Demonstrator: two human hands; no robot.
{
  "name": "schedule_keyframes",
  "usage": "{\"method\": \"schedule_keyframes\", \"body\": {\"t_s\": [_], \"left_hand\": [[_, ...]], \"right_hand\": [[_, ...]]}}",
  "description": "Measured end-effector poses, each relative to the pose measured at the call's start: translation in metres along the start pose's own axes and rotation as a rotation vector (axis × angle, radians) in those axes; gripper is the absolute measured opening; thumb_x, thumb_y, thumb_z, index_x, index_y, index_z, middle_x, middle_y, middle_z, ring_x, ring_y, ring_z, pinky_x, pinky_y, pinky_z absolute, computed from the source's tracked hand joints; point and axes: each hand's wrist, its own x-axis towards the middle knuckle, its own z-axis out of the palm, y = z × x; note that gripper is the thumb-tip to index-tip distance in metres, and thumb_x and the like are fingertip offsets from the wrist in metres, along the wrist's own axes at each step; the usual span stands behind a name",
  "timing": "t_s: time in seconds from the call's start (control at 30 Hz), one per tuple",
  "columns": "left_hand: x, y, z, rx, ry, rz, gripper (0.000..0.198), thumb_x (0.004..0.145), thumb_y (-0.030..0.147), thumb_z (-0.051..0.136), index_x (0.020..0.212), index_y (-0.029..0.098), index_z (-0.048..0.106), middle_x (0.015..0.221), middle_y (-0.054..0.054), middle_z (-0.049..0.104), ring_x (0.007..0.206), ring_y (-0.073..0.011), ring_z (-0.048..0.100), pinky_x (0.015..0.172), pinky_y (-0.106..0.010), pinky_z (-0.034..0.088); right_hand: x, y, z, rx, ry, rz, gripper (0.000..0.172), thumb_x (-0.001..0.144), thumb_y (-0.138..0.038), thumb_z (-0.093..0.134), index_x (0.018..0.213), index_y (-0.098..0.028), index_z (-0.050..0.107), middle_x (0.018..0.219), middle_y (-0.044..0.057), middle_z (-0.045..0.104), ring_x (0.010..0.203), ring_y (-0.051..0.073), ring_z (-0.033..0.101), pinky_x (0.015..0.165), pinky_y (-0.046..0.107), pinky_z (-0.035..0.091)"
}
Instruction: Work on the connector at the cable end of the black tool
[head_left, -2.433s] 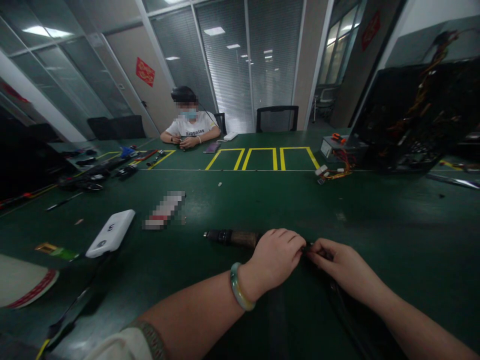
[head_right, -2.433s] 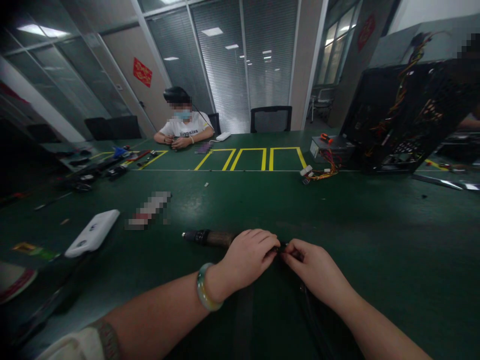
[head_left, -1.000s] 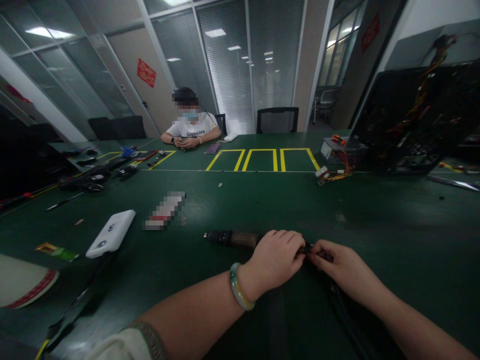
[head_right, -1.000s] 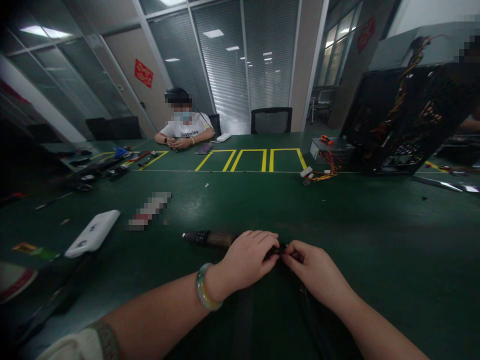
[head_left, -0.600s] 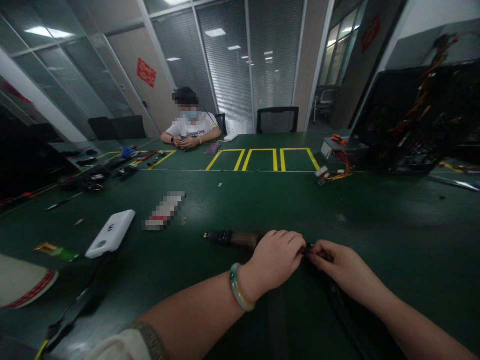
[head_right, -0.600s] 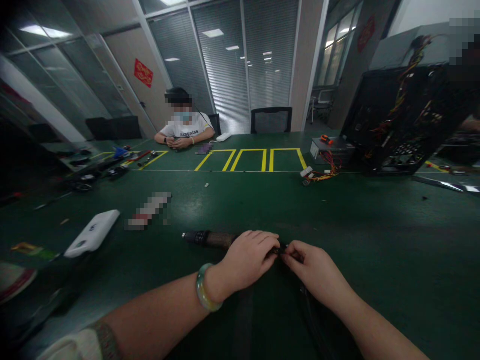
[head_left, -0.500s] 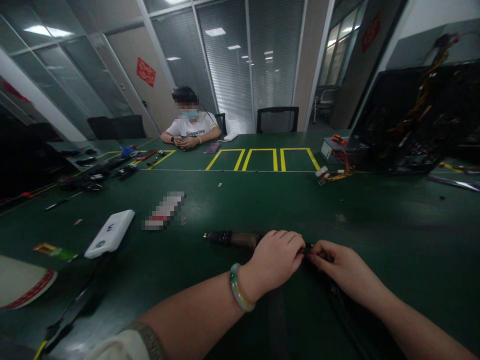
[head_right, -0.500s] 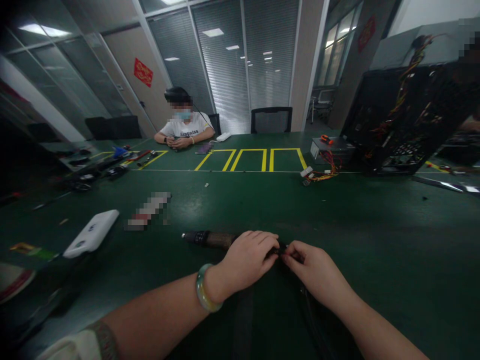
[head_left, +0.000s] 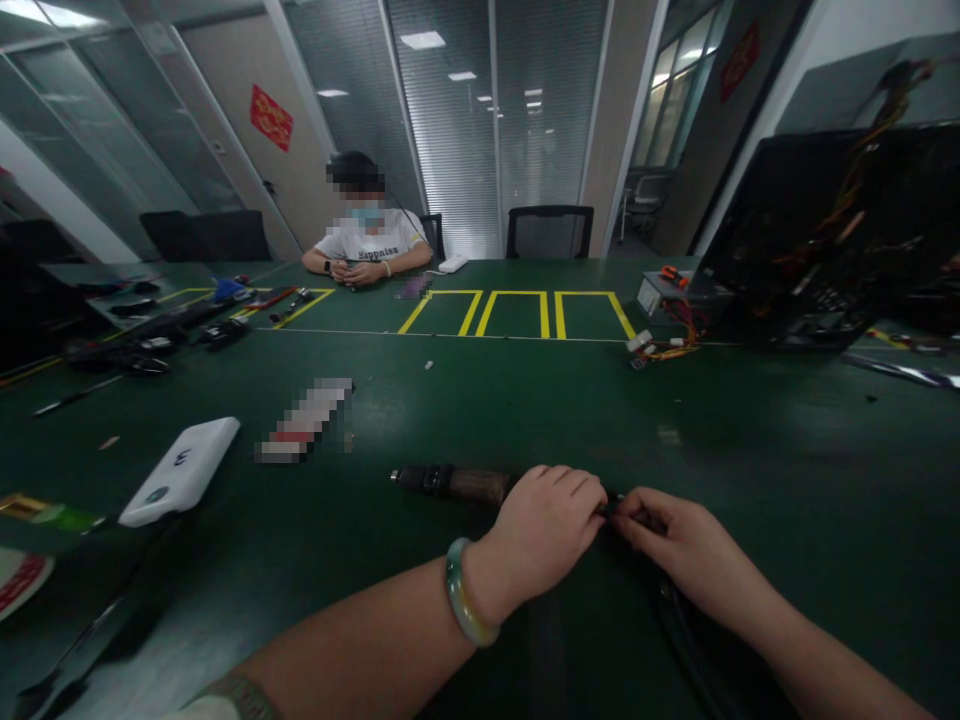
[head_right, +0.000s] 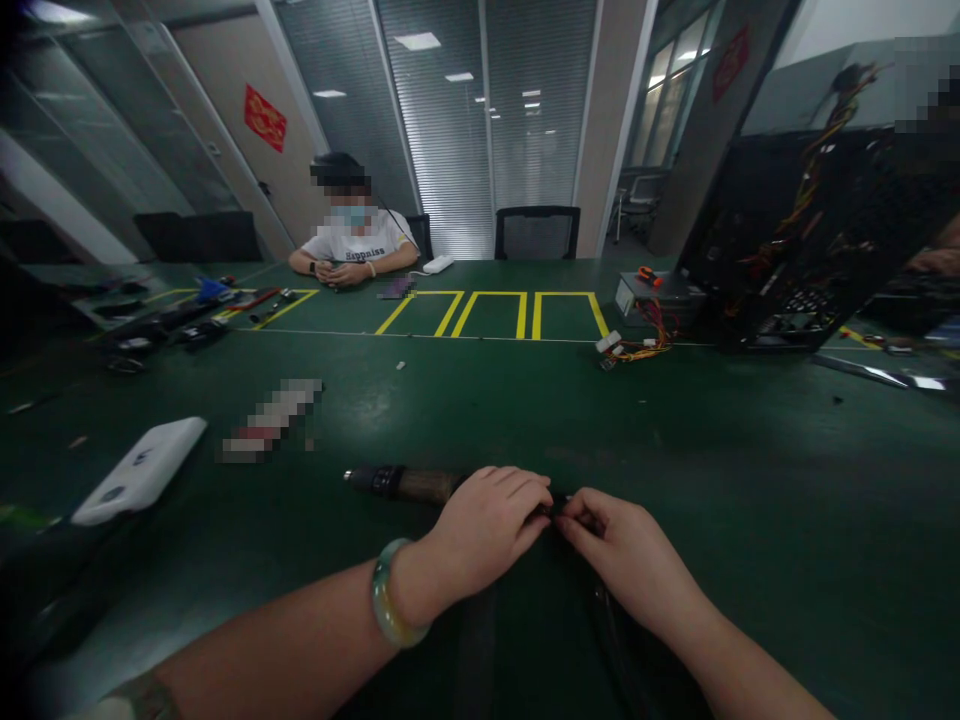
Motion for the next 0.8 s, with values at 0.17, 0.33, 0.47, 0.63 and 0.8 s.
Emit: {"method": "schedule_keyframes", "body": {"t_s": [0.17, 0.33, 0.47, 0.63, 0.8], "left_hand": [[0.001, -0.004, 0.001, -0.022, -0.025, 0.026, 0.008, 0.093, 0.023, 0.057, 0.100, 0.020, 0.058, 0.107, -0.001, 0.063, 0.103, -0.0186, 0.057, 0.088, -0.035, 0.043], [0.001, -0.007, 0.002, -0.060, -0.035, 0.040, 0.009, 0.095, 0.021, 0.053, 0.101, 0.020, 0.060, 0.109, -0.002, 0.063, 0.104, -0.0190, 0.056, 0.091, -0.036, 0.043], [0.000, -0.009, 0.003, -0.084, -0.044, 0.035, 0.011, 0.096, 0.021, 0.051, 0.103, 0.020, 0.059, 0.112, -0.002, 0.063, 0.106, -0.0187, 0.056, 0.093, -0.036, 0.042], [-0.001, -0.010, 0.005, -0.093, -0.041, 0.033, 0.012, 0.097, 0.022, 0.049, 0.106, 0.020, 0.057, 0.116, 0.000, 0.061, 0.111, -0.0171, 0.054, 0.097, -0.035, 0.040], [0.001, -0.010, 0.004, -0.076, -0.054, 0.028, 0.013, 0.098, 0.024, 0.046, 0.106, 0.020, 0.057, 0.113, -0.001, 0.063, 0.109, -0.0167, 0.055, 0.096, -0.034, 0.041]], "right_hand": [[0.000, -0.001, 0.000, -0.043, -0.013, 0.040, 0.021, 0.092, -0.039, 0.052, 0.083, -0.023, 0.062, 0.073, -0.003, 0.065, 0.069, 0.014, 0.061, 0.059, 0.022, 0.040], [0.002, -0.001, 0.000, -0.088, -0.020, 0.051, 0.020, 0.091, -0.038, 0.053, 0.081, -0.023, 0.062, 0.071, -0.003, 0.063, 0.067, 0.014, 0.059, 0.060, 0.022, 0.041], [0.004, 0.002, 0.002, -0.109, -0.020, 0.052, 0.022, 0.091, -0.037, 0.052, 0.078, -0.023, 0.061, 0.071, -0.002, 0.064, 0.068, 0.015, 0.060, 0.061, 0.022, 0.043], [0.005, 0.004, 0.002, -0.101, -0.047, 0.071, 0.021, 0.091, -0.038, 0.051, 0.081, -0.024, 0.063, 0.078, -0.001, 0.067, 0.073, 0.016, 0.063, 0.063, 0.022, 0.046], [0.004, 0.012, 0.002, -0.104, -0.077, 0.079, 0.024, 0.092, -0.041, 0.050, 0.081, -0.024, 0.063, 0.079, -0.001, 0.067, 0.073, 0.016, 0.063, 0.064, 0.021, 0.048]]}}
